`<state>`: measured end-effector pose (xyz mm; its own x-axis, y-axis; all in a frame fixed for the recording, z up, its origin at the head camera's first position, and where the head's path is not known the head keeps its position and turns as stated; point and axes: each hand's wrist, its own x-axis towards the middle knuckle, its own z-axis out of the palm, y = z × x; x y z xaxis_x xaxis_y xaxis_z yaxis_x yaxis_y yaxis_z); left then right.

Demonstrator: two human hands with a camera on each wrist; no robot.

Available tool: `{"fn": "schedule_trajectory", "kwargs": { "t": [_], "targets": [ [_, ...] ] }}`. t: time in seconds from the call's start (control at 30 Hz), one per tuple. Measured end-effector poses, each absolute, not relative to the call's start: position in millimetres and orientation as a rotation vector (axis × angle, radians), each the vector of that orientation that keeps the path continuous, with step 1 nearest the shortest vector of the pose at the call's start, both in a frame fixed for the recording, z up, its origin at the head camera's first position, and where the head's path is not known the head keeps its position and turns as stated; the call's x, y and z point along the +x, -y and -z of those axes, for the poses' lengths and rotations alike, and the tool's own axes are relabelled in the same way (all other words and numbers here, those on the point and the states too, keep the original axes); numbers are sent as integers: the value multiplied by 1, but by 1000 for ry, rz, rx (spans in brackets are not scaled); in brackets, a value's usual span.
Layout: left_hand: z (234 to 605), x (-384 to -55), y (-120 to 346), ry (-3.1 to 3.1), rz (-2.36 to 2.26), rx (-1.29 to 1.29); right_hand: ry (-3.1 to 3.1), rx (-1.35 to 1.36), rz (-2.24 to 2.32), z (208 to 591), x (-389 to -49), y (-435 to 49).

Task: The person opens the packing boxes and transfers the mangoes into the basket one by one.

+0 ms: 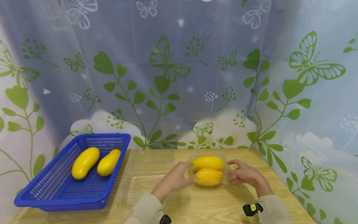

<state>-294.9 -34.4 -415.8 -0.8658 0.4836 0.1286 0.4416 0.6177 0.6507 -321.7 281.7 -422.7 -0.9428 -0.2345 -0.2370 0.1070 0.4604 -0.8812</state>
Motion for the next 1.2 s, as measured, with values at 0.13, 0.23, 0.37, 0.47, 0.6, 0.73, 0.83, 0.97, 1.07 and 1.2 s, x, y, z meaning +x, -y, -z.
{"fn": "schedule_trajectory", "kwargs": {
  "t": [0.13, 0.23, 0.37, 0.47, 0.6, 0.73, 0.83, 0.97, 1.07, 1.2],
  "targets": [
    [420, -294, 31, -2754, -1115, 789, -2362, -124, 1474, 422, -320, -281],
    [422, -292, 29, -2754, -1124, 809, -2359, -151, 1459, 420, -320, -281],
    [424, -290, 27, -2766, -1149, 849, -2373, -196, 1424, 418, -319, -281],
    [426, -288, 26, -2769, -1183, 859, -2381, -207, 1399, 416, -317, -280],
    [430, -284, 24, -2779, -1220, 835, -2378, -210, 1386, 414, -315, -279],
    [432, -282, 22, -2785, -1240, 796, -2376, -219, 1393, 414, -314, -280],
    [434, -282, 21, -2783, -1246, 781, -2375, -223, 1383, 415, -313, -281],
    [436, -281, 22, -2796, -1245, 790, -2371, -229, 1356, 416, -312, -284],
    [436, -281, 23, -2816, -1236, 802, -2374, -236, 1344, 416, -312, -284],
    [436, -282, 23, -2839, -1221, 797, -2377, -242, 1338, 415, -312, -283]
  ]
}}
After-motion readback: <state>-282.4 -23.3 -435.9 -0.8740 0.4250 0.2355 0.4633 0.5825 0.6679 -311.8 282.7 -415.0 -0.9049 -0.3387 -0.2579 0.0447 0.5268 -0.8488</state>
